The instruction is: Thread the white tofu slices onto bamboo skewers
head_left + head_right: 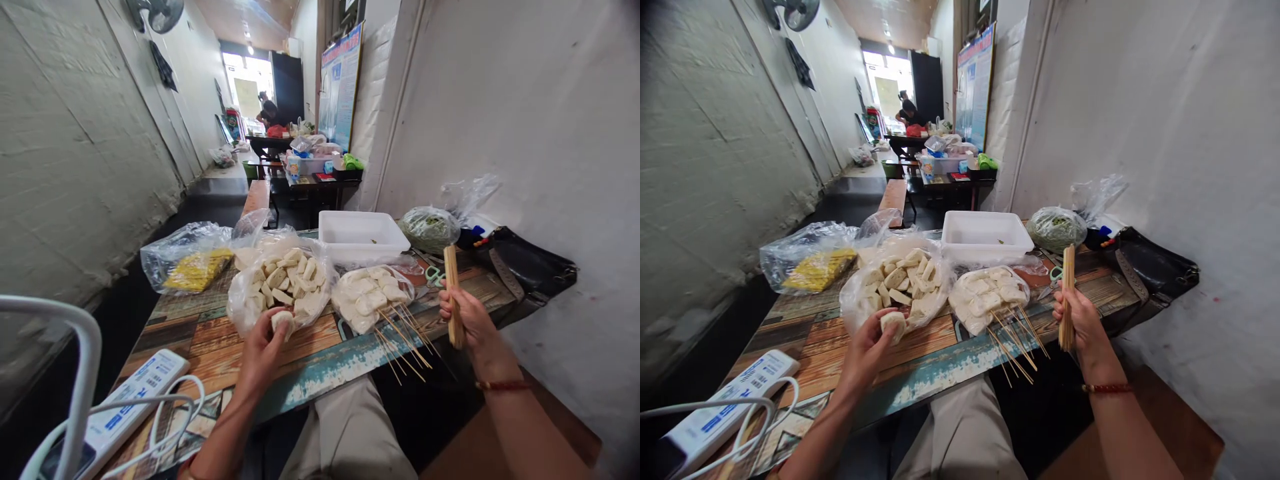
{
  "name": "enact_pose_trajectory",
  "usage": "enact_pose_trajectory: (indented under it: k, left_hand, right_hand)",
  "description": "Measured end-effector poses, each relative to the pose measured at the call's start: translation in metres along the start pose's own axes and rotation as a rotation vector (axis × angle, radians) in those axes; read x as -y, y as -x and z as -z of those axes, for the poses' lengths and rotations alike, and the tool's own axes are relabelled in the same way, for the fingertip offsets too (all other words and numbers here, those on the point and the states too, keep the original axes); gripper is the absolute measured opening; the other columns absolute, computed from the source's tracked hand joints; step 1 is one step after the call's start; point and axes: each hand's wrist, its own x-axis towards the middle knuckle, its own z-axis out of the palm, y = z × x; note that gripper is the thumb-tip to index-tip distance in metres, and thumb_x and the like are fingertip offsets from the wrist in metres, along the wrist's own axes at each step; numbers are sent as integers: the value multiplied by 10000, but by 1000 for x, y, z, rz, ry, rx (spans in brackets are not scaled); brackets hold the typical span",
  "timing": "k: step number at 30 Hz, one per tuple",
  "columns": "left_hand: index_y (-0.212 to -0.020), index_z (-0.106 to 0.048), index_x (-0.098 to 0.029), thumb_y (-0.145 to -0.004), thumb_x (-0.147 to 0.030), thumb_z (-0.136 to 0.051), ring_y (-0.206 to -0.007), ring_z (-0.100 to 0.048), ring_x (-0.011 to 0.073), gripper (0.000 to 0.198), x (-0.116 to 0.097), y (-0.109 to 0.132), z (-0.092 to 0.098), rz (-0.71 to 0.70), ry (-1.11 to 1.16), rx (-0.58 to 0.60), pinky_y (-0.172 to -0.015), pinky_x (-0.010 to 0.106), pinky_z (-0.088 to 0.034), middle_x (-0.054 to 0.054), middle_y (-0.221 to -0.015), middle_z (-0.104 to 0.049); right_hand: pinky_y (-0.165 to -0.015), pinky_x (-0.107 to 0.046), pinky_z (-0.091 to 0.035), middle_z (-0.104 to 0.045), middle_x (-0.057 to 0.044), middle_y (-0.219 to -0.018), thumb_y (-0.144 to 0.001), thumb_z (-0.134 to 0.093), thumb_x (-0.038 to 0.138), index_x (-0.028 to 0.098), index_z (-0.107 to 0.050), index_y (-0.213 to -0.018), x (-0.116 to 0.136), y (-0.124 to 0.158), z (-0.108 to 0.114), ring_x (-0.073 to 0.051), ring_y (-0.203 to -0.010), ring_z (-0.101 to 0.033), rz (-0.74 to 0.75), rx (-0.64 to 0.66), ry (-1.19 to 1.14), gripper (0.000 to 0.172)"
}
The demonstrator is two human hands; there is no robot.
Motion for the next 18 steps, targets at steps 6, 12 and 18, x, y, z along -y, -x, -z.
enact_pose_trajectory:
  k: [6,12,18]
  left_hand:
    - [-1136,-653,-200,-839,-357,-607,-659,-553,158,339,-2,-19,-7,-312,-438,-97,-650,243,-433,8,-781,-657]
    - [-1159,-618,-173,-785,-165,-526,-1117,-564,296,385,4,-43,-14,-439,-726,72,-990,457,-429,131,-1162,-645]
    - [-1030,-633,-207,-908,-253,-506,-1076,-579,252,182,-28,23,-42,-532,-602,239,-950,400,-459,122,-1087,-647]
  right_hand:
    - [-377,-118,-410,-487,79,-680,-844,-695,300,238,-646,-1010,49,42,-52,-29,-440,-397,-103,91,-287,184]
    - [-432,-112,-470,-543,70,-701,-774,-768,246,220,-644,-1049,49,68,-103,-35,-499,-468,-152,112,-402,303]
    - [-545,-130,-520,-572,78,-721,-776,-760,182,219,-618,-1008,32,81,-136,-47,-590,-534,-142,102,-460,274]
